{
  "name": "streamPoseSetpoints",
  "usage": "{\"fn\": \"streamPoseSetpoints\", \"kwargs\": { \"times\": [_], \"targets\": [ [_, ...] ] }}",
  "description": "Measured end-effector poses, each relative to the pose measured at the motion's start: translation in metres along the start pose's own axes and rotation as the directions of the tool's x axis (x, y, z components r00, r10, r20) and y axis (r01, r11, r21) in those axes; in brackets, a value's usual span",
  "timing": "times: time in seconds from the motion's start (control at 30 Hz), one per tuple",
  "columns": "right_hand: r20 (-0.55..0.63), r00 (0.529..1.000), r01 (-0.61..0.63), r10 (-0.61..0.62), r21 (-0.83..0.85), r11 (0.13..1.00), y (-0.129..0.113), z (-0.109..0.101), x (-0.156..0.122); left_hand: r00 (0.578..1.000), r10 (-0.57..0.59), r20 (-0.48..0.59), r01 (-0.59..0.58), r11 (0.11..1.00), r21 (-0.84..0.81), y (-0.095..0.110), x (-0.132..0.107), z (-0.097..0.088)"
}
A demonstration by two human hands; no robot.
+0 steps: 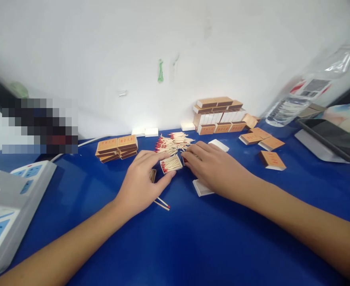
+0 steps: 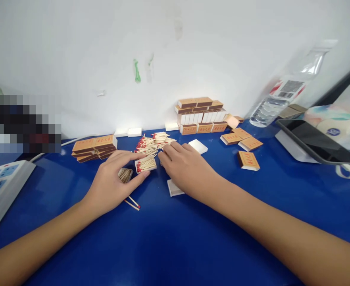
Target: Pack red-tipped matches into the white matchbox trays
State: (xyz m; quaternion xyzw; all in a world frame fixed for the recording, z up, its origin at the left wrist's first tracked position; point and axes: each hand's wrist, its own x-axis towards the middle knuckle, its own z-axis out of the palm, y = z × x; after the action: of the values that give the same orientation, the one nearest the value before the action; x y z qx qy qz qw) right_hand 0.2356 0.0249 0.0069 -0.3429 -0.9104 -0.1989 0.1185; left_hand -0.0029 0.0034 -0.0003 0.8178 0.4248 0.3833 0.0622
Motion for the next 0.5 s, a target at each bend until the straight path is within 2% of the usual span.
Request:
{"fn": "streamPoseSetpoints", "kwargs": {
  "times": [0.2, 0.5],
  "targets": [
    [0.022, 0.999, 0.031, -0.031, 0.023, 0.999, 0.0023, -0.0003, 0.0001, 1.0, 0.004, -0.005, -0.004, 1.0, 0.008, 0.0008, 0.0007, 0.0003],
    [0.055, 0.998, 0.005, -0.007, 0.039, 0.999, 0.0002, -0.0005, 0.0005, 1.0, 0.02, -0.015, -0.02, 1.0, 0.014, 0.0002, -0.0011, -0.0002]
  ]
}}
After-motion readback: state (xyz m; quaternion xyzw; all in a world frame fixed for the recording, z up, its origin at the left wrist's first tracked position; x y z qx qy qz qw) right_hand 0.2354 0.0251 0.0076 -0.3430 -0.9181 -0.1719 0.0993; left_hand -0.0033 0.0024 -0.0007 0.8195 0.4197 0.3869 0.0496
